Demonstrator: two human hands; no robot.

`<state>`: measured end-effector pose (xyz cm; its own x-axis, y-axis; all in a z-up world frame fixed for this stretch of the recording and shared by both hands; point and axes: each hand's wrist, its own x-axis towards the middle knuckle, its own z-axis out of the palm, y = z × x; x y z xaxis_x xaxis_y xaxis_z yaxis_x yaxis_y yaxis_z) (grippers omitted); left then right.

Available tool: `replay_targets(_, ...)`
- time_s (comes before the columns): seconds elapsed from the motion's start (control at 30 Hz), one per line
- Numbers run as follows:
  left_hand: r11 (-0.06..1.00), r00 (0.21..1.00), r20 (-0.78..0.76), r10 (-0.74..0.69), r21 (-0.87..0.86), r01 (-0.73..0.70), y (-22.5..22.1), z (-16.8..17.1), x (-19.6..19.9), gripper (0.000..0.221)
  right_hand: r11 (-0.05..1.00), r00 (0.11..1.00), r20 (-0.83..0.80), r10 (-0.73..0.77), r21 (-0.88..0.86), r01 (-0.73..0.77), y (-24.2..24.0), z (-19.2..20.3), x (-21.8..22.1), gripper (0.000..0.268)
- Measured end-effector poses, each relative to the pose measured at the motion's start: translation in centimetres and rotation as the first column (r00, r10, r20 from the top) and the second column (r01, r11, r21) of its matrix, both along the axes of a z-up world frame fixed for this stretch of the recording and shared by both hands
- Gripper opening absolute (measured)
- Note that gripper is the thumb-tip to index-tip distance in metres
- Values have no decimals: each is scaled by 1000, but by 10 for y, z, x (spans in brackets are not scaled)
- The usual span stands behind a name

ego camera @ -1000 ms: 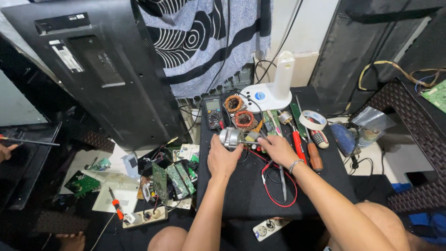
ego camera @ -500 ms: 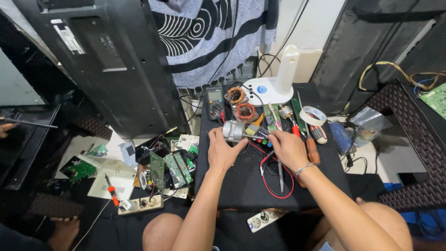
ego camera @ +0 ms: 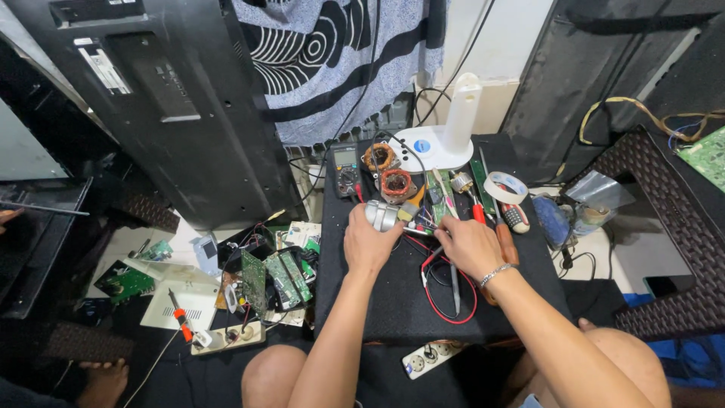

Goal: Testing and repairing a small electric motor using a multimeter and screwdriver

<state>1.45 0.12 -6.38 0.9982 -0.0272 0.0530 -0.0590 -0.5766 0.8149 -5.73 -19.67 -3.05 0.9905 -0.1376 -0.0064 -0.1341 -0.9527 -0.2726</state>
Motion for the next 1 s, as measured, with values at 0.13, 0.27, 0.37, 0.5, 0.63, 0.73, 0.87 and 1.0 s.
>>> replay_targets(0.13, 996, 996, -70, 56, -60, -61, 4, -2, 3, 80, 1000, 999, -28, -24, 18, 25, -4, -2, 2, 27)
replay_targets(0.27, 976, 989, 63, 131, -182, -118, 9, 8, -9, 79, 999, 998, 53, 29, 35, -31, -2, 6, 1, 24)
replay_targets(0.37, 967, 951, 279, 133, -247, -63, 15, 16, -15, 78, 997, 994, 85, 68, 15, -70, 1, 11, 1, 24)
replay_targets(0.5, 957, 893, 433, 123, -290, 9, 16, 20, -15, 79, 995, 989, 107, 101, 12, -103, 4, 15, -1, 25)
replay_targets(0.63, 964, 886, 458, 73, -261, 55, 16, 18, -12, 80, 996, 990, 108, 90, -4, -90, 1, 10, 3, 24)
replay_targets(0.73, 960, 876, 480, 47, -264, 93, 15, 14, -12, 78, 995, 991, 93, 98, -31, -95, 1, 14, 2, 25)
replay_targets(0.87, 963, 845, 535, 10, -232, 135, 14, 7, -9, 80, 994, 993, 51, 106, -15, -105, 1, 21, 5, 26)
replay_targets(1.0, 969, 787, 615, -47, -165, 187, 14, 4, -10, 82, 981, 984, 8, 179, -78, -178, -14, 7, 12, 22)
